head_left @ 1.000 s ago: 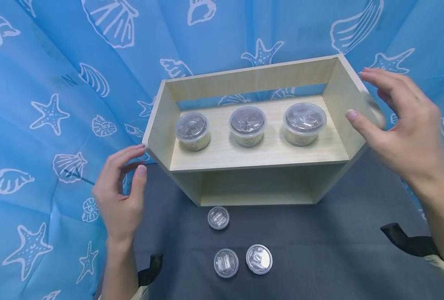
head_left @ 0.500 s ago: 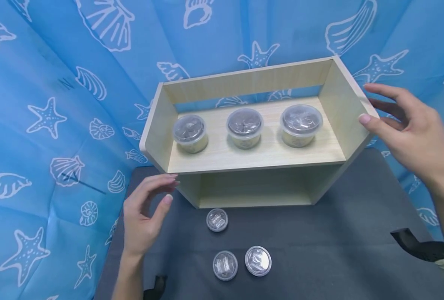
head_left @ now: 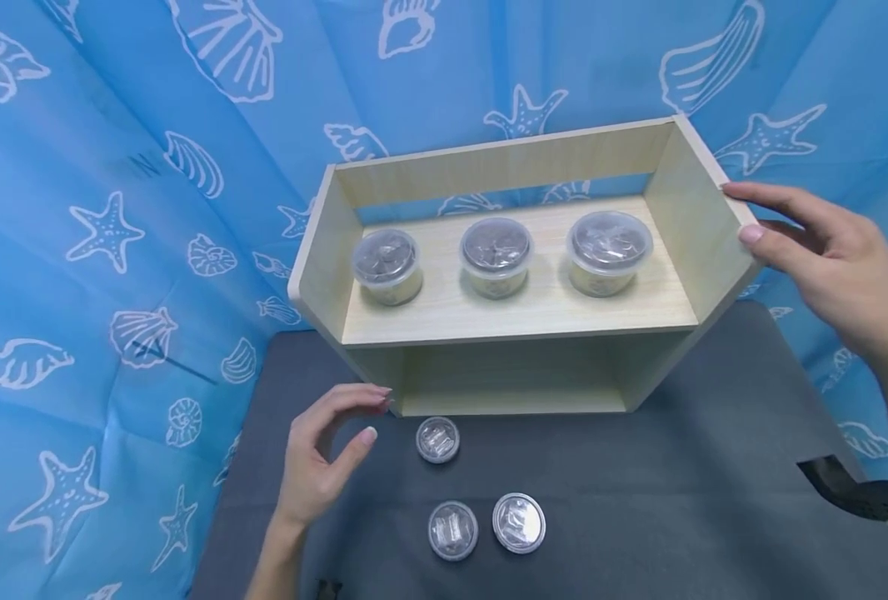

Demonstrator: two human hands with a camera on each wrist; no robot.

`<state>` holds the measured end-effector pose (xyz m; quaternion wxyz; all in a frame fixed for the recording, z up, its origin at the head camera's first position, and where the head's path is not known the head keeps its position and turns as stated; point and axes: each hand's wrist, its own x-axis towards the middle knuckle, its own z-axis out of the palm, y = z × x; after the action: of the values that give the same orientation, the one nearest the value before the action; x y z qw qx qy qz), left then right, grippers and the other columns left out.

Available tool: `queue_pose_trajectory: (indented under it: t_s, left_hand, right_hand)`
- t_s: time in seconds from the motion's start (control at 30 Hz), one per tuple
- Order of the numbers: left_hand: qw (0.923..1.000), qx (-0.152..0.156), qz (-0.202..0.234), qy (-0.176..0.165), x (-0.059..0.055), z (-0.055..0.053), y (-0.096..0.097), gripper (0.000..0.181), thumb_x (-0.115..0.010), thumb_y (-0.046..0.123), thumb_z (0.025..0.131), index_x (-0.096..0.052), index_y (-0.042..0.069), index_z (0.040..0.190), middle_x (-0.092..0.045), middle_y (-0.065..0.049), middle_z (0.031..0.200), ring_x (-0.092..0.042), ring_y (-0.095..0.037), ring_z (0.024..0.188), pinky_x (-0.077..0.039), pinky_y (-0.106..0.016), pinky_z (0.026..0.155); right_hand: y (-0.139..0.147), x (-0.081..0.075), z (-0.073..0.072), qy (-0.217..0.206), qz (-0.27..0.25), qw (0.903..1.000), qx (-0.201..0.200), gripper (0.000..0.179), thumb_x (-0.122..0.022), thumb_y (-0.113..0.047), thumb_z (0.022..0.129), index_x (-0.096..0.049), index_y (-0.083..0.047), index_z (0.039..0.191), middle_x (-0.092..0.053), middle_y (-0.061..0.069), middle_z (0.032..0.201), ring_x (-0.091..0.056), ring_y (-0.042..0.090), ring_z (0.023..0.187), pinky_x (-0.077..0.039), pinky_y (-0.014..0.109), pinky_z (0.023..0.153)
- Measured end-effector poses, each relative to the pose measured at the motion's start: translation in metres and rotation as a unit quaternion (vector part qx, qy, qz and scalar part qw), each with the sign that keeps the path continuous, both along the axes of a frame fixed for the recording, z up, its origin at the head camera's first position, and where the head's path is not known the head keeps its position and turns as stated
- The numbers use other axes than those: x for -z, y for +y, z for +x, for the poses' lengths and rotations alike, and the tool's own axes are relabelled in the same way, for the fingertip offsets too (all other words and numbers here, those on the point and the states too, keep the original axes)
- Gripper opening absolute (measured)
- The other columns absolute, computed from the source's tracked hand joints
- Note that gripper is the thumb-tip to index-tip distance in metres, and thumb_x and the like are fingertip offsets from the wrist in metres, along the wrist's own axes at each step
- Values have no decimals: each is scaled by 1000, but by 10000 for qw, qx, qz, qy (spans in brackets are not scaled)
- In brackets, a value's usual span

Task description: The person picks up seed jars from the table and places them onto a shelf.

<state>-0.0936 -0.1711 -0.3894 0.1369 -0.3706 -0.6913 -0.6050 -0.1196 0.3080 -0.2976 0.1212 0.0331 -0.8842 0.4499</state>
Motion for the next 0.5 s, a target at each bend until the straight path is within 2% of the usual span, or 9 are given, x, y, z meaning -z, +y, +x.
queue_pose_trajectory:
  t_s: [0.07, 0.27, 0.37, 0.43, 0.5]
  left_hand:
    - [9999, 88, 8, -80, 8, 2, 1, 35, -60, -16, 84, -61, -10, 119, -63, -26, 116, -64, -29, 106, -53, -34, 93]
    - [9989, 333, -27, -323, 31, 9, 2, 37, -59, -15, 85, -60, -9, 121, -62, -27, 116, -64, -29, 107, -52, -34, 95]
    - [9982, 397, -72, -452, 42, 11, 1, 38, -58, -14, 86, -60, -8, 123, -62, -26, 118, -64, -28, 108, -52, -35, 95]
    - [9976, 418, -122, -545, 47, 13, 1, 38, -59, -13, 86, -60, -7, 123, -62, -24, 119, -63, -28, 110, -52, -35, 95]
    - [9967, 476, -153, -637, 53, 14, 1, 39, -59, -13, 86, -60, -7, 124, -62, -24, 120, -62, -29, 112, -52, -35, 95]
  right_hand:
    - [2, 1, -1, 13, -104, 9999, -89, 49, -47, -19, 106, -38, -29, 153, -28, -3, 161, -36, 15, 143, -19, 40, 121]
    - [7, 3, -4, 64, -248, 9994, -232, 49, -47, -15, 106, -39, -24, 153, -31, -2, 160, -36, 15, 142, -23, 29, 118]
    - [9, 4, -6, -10, -298, 9992, -271, 49, -47, -14, 106, -39, -25, 153, -29, -2, 160, -37, 16, 141, -29, 17, 112]
    - [11, 5, -8, -62, -339, 9988, -345, 50, -47, -14, 106, -38, -25, 154, -28, -1, 161, -37, 17, 140, -34, 8, 103]
    - [12, 5, -9, -126, -396, 9982, -428, 51, -46, -13, 106, -37, -25, 154, -27, -1, 161, -36, 17, 140, -37, 4, 96]
